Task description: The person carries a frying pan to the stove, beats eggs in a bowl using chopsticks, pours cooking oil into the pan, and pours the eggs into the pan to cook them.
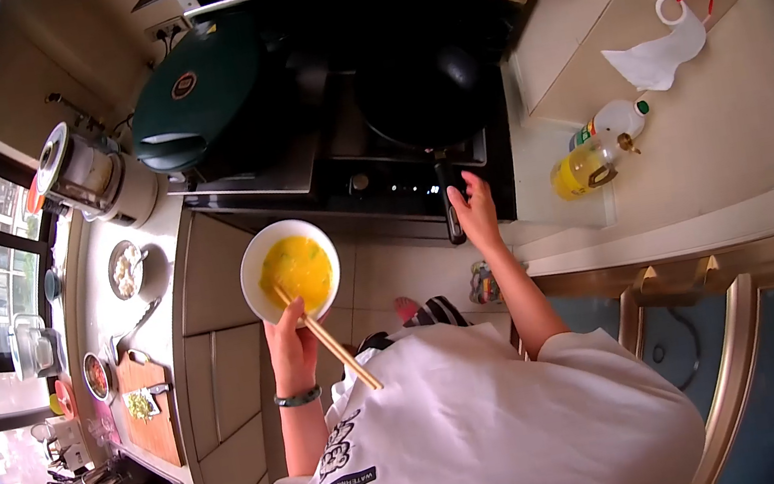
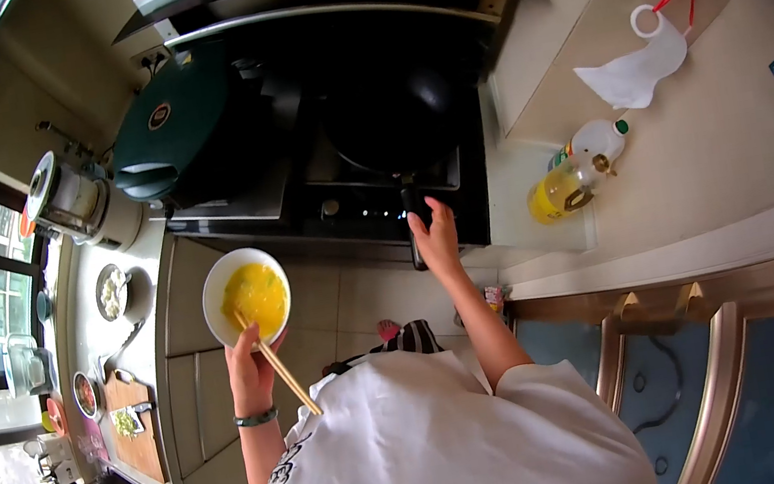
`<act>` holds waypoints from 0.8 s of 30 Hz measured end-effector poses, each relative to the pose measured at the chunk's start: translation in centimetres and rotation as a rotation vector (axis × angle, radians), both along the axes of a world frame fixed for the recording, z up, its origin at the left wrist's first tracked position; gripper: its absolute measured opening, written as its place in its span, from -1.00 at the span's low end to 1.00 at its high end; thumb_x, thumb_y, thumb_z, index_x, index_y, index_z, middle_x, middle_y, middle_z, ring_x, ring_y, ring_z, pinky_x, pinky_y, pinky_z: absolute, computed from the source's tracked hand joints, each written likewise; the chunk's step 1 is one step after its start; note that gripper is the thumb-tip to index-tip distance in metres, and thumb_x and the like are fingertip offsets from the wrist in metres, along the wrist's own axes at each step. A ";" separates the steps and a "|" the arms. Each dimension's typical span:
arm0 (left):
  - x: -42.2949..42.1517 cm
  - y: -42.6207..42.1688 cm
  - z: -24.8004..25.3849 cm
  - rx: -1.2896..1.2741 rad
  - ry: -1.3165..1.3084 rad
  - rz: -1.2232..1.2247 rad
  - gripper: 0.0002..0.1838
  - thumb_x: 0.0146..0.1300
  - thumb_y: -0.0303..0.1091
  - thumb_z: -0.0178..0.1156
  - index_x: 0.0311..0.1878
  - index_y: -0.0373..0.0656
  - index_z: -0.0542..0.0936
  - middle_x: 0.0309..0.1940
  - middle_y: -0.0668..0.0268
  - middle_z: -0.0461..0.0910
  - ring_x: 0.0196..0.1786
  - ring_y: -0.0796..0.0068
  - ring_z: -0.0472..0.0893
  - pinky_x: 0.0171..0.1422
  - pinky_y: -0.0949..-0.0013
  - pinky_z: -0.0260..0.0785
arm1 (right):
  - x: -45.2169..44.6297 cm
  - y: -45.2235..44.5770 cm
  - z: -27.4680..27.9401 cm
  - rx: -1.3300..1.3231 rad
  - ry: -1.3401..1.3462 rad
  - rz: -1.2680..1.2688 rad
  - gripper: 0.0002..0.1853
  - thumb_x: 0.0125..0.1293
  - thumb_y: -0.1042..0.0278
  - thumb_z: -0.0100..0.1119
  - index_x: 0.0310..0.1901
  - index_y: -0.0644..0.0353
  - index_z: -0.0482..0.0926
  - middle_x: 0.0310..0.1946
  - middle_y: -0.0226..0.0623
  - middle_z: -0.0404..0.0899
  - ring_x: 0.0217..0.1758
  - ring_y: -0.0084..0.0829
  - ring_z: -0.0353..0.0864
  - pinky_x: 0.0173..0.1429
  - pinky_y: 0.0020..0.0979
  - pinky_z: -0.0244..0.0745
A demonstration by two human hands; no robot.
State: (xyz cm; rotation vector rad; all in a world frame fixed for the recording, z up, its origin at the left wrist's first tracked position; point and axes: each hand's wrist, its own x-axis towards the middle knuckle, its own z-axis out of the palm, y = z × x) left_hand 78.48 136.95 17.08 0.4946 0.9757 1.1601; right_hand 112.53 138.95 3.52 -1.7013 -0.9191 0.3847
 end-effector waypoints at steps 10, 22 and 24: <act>0.8 0.1 0.9 -0.021 0.052 0.160 -0.46 0.20 -0.52 0.16 0.26 -0.27 0.26 0.03 0.16 0.45 0.02 0.28 0.56 0.04 0.12 0.58 | 1.8 2.0 -1.2 -0.280 0.935 0.344 -0.79 0.24 0.27 0.22 -0.40 0.13 0.39 -0.59 -0.42 0.43 -0.63 -0.57 0.41 -0.55 -0.46 0.34; 0.9 -0.1 0.3 -0.016 0.034 0.147 -0.43 0.21 -0.51 0.16 0.29 -0.24 0.24 0.08 0.15 0.43 0.07 0.24 0.55 0.08 0.05 0.55 | 6.7 2.0 5.2 -0.328 1.113 0.458 -0.80 0.25 0.44 0.15 -0.45 0.07 0.32 -0.59 -0.52 0.35 -0.64 -0.72 0.29 -0.57 -0.58 0.22; 0.9 0.0 0.4 -0.015 0.040 0.129 -0.43 0.21 -0.50 0.16 0.29 -0.24 0.24 0.08 0.15 0.42 0.08 0.24 0.54 0.09 0.05 0.55 | 6.8 1.1 4.9 -0.315 1.130 0.463 -0.80 0.25 0.43 0.16 -0.44 0.07 0.33 -0.60 -0.53 0.34 -0.64 -0.72 0.29 -0.57 -0.58 0.22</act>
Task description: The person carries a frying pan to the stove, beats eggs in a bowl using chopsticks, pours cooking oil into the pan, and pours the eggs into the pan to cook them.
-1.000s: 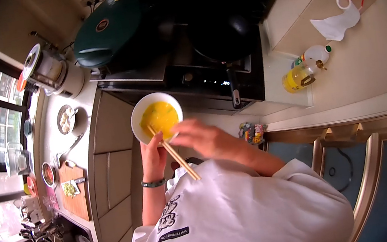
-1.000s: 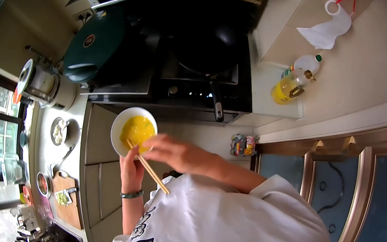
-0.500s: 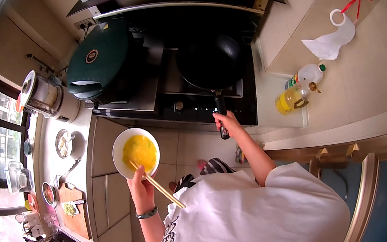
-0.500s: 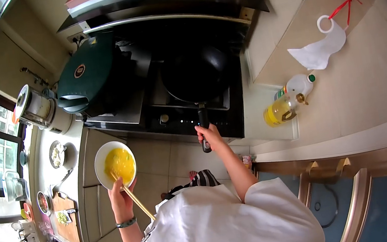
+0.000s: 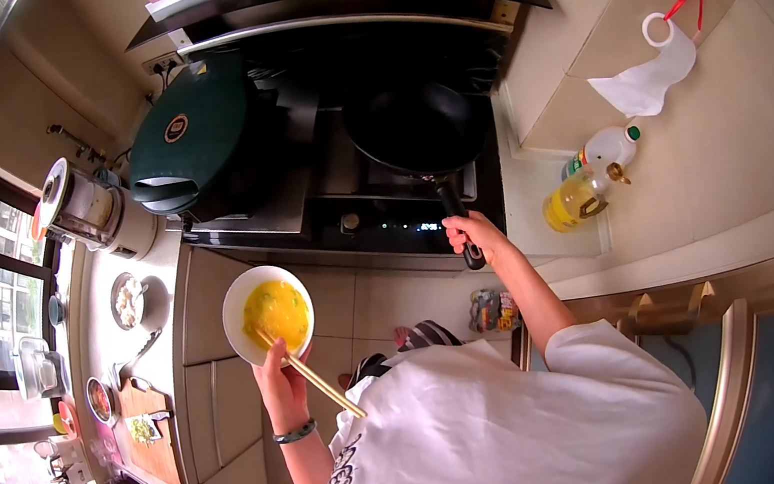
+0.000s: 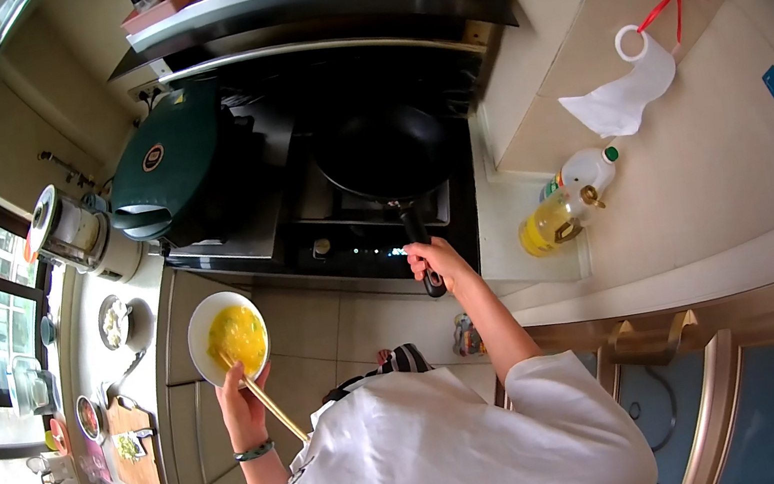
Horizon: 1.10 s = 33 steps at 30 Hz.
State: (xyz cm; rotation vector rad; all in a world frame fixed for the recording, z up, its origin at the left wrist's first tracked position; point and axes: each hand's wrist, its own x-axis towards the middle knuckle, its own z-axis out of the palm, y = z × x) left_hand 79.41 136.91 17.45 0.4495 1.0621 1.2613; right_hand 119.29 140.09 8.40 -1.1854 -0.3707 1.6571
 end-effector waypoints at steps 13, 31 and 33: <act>-1.3 0.3 0.4 0.037 0.019 -0.020 -0.43 0.22 -0.49 0.16 0.29 -0.27 0.24 0.10 0.14 0.41 0.09 0.21 0.53 0.17 0.04 0.50 | -4.5 -7.2 -1.7 0.081 -0.057 0.064 -0.82 0.22 0.44 0.17 -0.29 0.14 0.32 -0.67 -0.47 0.33 -0.71 -0.64 0.30 -0.62 -0.51 0.26; -0.8 0.9 -0.2 0.044 -0.024 -0.028 -0.52 0.24 -0.43 0.17 0.21 -0.33 0.34 0.07 0.13 0.49 0.12 0.25 0.54 0.17 0.08 0.51 | 1.2 -4.8 5.4 -0.075 -0.628 0.040 -0.81 0.17 0.44 0.16 -0.49 0.23 0.36 -0.73 -0.37 0.43 -0.72 -0.54 0.41 -0.61 -0.44 0.35; -0.7 1.0 -0.2 0.041 -0.023 -0.036 -0.52 0.24 -0.43 0.17 0.21 -0.33 0.34 0.07 0.13 0.49 0.12 0.25 0.54 0.16 0.08 0.51 | 2.6 -5.5 7.1 -0.083 -0.583 0.075 -0.80 0.20 0.40 0.15 -0.52 0.20 0.39 -0.72 -0.40 0.42 -0.71 -0.54 0.42 -0.63 -0.47 0.28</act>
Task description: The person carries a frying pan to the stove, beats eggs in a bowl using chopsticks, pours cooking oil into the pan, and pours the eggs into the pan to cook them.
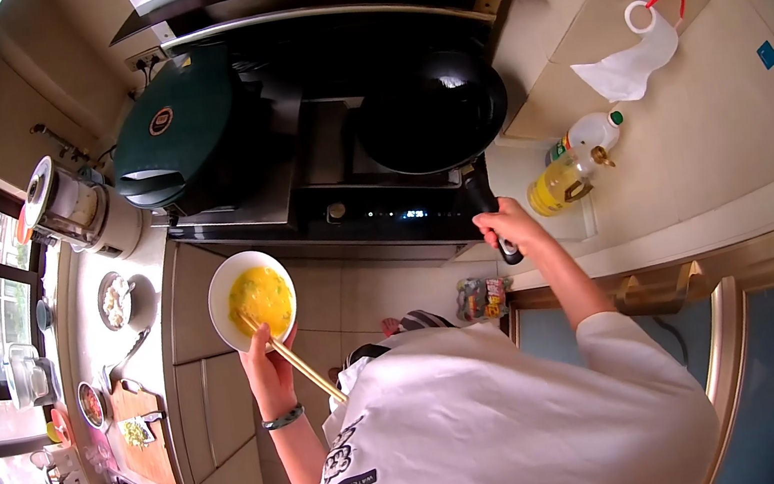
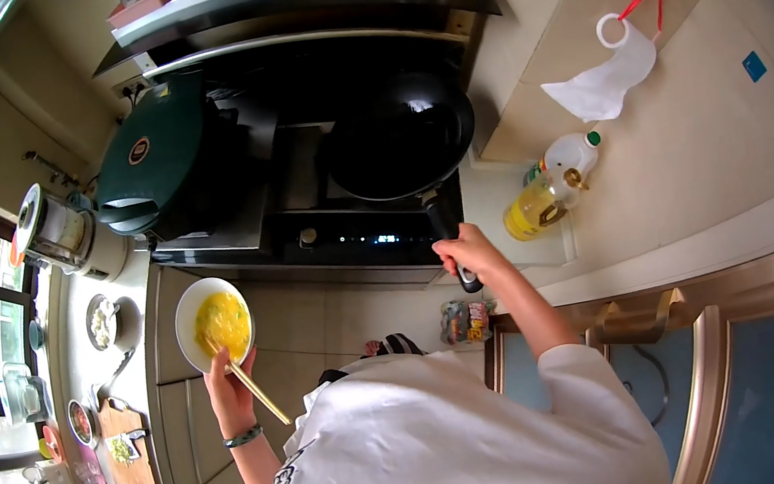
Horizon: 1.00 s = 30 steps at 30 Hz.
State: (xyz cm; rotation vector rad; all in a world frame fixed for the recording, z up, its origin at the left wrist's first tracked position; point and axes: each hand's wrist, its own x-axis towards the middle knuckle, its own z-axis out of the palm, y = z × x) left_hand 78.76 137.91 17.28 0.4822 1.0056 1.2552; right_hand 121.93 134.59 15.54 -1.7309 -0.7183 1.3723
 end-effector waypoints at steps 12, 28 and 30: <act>0.3 0.5 0.0 -0.004 0.001 0.043 -0.50 0.23 -0.43 0.17 0.22 -0.34 0.33 0.09 0.12 0.46 0.13 0.23 0.53 0.15 0.09 0.52 | 1.6 -1.7 1.0 -0.065 0.504 0.017 -0.80 0.26 0.37 0.17 -0.48 0.11 0.38 -0.62 -0.52 0.35 -0.65 -0.72 0.29 -0.55 -0.56 0.26; -0.1 -1.5 0.4 -0.019 0.003 0.117 -0.41 0.20 -0.50 0.15 0.30 -0.27 0.20 0.11 0.13 0.37 0.09 0.18 0.53 0.09 0.01 0.55 | -4.5 5.0 -9.4 0.140 0.259 -0.023 -0.83 0.25 0.45 0.13 -0.41 0.17 0.34 -0.60 -0.43 0.39 -0.66 -0.63 0.38 -0.55 -0.48 0.35; -0.1 -1.6 0.5 -0.022 0.010 0.118 -0.41 0.20 -0.50 0.15 0.30 -0.27 0.21 0.11 0.12 0.38 0.09 0.18 0.53 0.10 0.01 0.54 | -4.6 4.9 -10.1 0.153 0.289 -0.050 -0.83 0.25 0.45 0.14 -0.39 0.18 0.32 -0.60 -0.42 0.39 -0.66 -0.63 0.38 -0.55 -0.48 0.35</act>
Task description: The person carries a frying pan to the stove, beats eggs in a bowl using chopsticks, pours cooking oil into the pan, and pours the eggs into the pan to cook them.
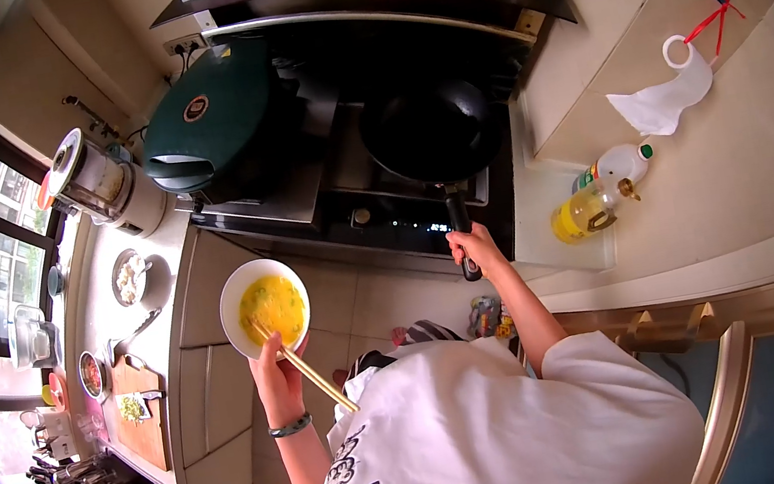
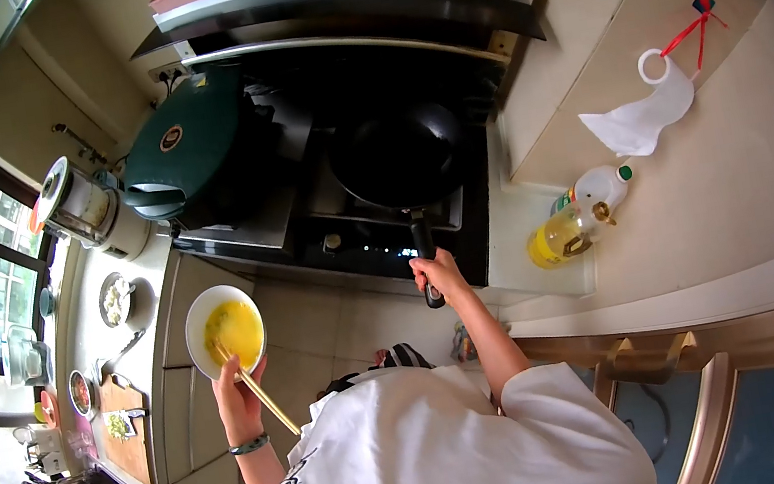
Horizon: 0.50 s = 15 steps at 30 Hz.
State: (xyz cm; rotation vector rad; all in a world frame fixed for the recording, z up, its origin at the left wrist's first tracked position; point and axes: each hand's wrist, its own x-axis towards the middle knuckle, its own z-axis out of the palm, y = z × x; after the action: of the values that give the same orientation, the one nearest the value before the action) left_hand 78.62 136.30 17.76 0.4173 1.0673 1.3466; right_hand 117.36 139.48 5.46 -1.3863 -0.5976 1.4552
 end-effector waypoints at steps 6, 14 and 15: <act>0.2 0.1 -0.3 -0.002 0.005 -0.021 -0.42 0.19 -0.50 0.16 0.28 -0.25 0.23 0.10 0.11 0.40 0.10 0.18 0.52 0.11 -0.01 0.54 | -0.2 0.1 -0.9 -0.008 -0.054 -0.026 -0.83 0.22 0.41 0.15 -0.40 0.18 0.34 -0.65 -0.41 0.41 -0.67 -0.58 0.41 -0.57 -0.48 0.35; 1.6 0.2 -0.3 -0.014 0.002 -0.044 -0.43 0.19 -0.50 0.16 0.28 -0.26 0.24 0.10 0.11 0.40 0.10 0.19 0.53 0.10 0.00 0.54 | -0.4 0.1 -2.3 0.013 -0.037 -0.018 -0.83 0.21 0.43 0.14 -0.37 0.20 0.32 -0.64 -0.40 0.41 -0.67 -0.56 0.42 -0.55 -0.44 0.38; 1.8 0.3 0.0 -0.014 0.006 -0.047 -0.43 0.20 -0.50 0.16 0.28 -0.26 0.23 0.10 0.11 0.40 0.10 0.19 0.53 0.10 0.01 0.55 | -0.3 0.2 -2.6 0.012 -0.036 -0.018 -0.83 0.21 0.43 0.14 -0.37 0.20 0.32 -0.64 -0.40 0.41 -0.67 -0.56 0.42 -0.55 -0.44 0.38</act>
State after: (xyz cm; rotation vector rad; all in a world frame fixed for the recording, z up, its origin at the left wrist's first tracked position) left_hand 80.43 136.56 17.74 0.4332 1.0650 1.2960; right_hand 117.04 139.66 2.88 -1.4079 -0.6136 1.4129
